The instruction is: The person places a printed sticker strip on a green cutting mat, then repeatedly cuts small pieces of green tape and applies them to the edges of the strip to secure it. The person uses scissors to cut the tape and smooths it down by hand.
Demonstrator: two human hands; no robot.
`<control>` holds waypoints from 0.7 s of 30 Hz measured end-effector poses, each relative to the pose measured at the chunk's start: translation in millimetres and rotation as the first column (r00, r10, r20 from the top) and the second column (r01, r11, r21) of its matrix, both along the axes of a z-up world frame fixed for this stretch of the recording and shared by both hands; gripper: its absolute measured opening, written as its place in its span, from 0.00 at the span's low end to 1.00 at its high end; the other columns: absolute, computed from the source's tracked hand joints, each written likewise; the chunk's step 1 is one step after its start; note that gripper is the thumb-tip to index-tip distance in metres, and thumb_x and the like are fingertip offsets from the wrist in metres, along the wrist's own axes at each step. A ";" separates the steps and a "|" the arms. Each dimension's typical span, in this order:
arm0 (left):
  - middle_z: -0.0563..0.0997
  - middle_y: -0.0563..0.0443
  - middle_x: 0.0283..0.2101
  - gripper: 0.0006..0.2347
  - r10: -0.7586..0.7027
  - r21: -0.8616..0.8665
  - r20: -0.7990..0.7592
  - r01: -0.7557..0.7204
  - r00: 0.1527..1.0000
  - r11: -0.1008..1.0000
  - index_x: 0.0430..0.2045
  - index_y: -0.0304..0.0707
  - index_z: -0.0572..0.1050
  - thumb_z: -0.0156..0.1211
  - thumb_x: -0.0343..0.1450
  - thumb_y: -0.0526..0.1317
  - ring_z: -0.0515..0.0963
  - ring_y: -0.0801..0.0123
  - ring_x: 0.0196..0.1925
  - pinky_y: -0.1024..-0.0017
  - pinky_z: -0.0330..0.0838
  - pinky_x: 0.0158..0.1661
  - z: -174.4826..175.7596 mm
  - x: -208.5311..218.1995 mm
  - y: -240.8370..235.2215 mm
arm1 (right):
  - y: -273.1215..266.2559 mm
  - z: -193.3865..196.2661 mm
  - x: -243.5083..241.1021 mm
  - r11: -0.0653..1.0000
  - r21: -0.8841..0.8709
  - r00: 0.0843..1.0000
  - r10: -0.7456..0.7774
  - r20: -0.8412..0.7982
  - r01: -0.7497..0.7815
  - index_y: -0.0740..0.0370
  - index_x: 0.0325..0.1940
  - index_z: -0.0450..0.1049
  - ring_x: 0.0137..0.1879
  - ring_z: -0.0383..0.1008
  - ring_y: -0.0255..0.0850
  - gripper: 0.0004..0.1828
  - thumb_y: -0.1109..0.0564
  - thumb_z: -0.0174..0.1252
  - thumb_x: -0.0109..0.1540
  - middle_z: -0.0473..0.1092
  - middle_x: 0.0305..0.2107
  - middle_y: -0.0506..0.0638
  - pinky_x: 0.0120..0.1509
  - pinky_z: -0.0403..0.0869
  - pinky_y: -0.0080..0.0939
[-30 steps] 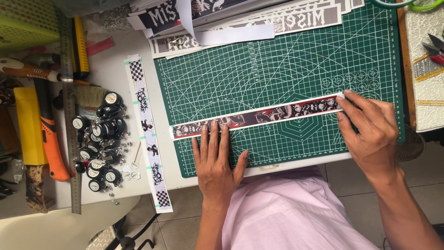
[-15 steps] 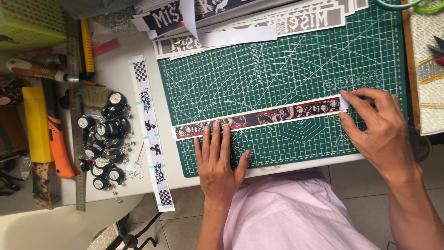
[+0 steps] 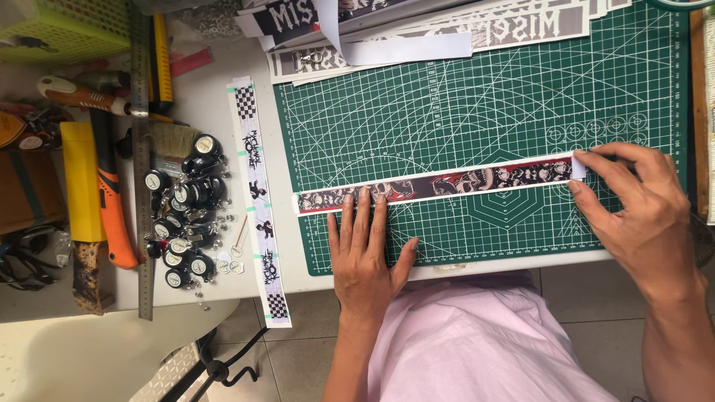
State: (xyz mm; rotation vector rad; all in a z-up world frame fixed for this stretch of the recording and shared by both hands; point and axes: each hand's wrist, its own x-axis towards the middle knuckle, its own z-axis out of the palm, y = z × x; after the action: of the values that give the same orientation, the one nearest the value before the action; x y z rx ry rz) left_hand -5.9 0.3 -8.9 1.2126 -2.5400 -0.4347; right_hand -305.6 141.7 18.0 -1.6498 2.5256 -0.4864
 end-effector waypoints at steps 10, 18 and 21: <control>0.70 0.41 0.69 0.31 0.000 0.003 -0.011 0.000 1.000 1.000 0.64 0.37 0.70 0.62 0.71 0.57 0.64 0.50 0.74 0.46 0.51 0.73 0.2 -1.2 -0.7 | -28.5 26.3 4.3 0.998 -0.012 0.991 -0.065 0.115 0.066 0.61 0.59 0.80 0.48 0.76 0.45 0.18 0.60 0.68 0.64 0.73 0.50 0.55 0.49 0.77 0.41; 0.69 0.39 0.71 0.31 -0.019 0.024 0.009 0.018 1.000 1.000 0.66 0.35 0.69 0.63 0.71 0.56 0.64 0.49 0.75 0.46 0.50 0.74 9.2 0.7 -4.5 | -19.8 4.9 4.2 0.997 -0.012 0.990 -0.079 0.118 0.081 0.65 0.56 0.80 0.42 0.76 0.45 0.15 0.63 0.67 0.65 0.74 0.46 0.58 0.45 0.76 0.41; 0.69 0.38 0.71 0.31 -0.018 0.007 -0.019 0.018 1.000 1.000 0.66 0.34 0.69 0.64 0.71 0.55 0.65 0.47 0.75 0.46 0.51 0.74 11.4 0.2 -5.6 | -9.1 -34.1 3.8 0.991 -0.062 0.951 -0.099 0.294 0.122 0.65 0.57 0.80 0.42 0.76 0.45 0.15 0.63 0.66 0.66 0.74 0.47 0.58 0.44 0.76 0.41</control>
State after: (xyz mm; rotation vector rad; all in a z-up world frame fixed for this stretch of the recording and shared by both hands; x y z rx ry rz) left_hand -5.7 -5.3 2.5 1.1836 -2.5371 -0.4578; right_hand -301.8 132.6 -16.1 -1.3474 2.4141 -0.7866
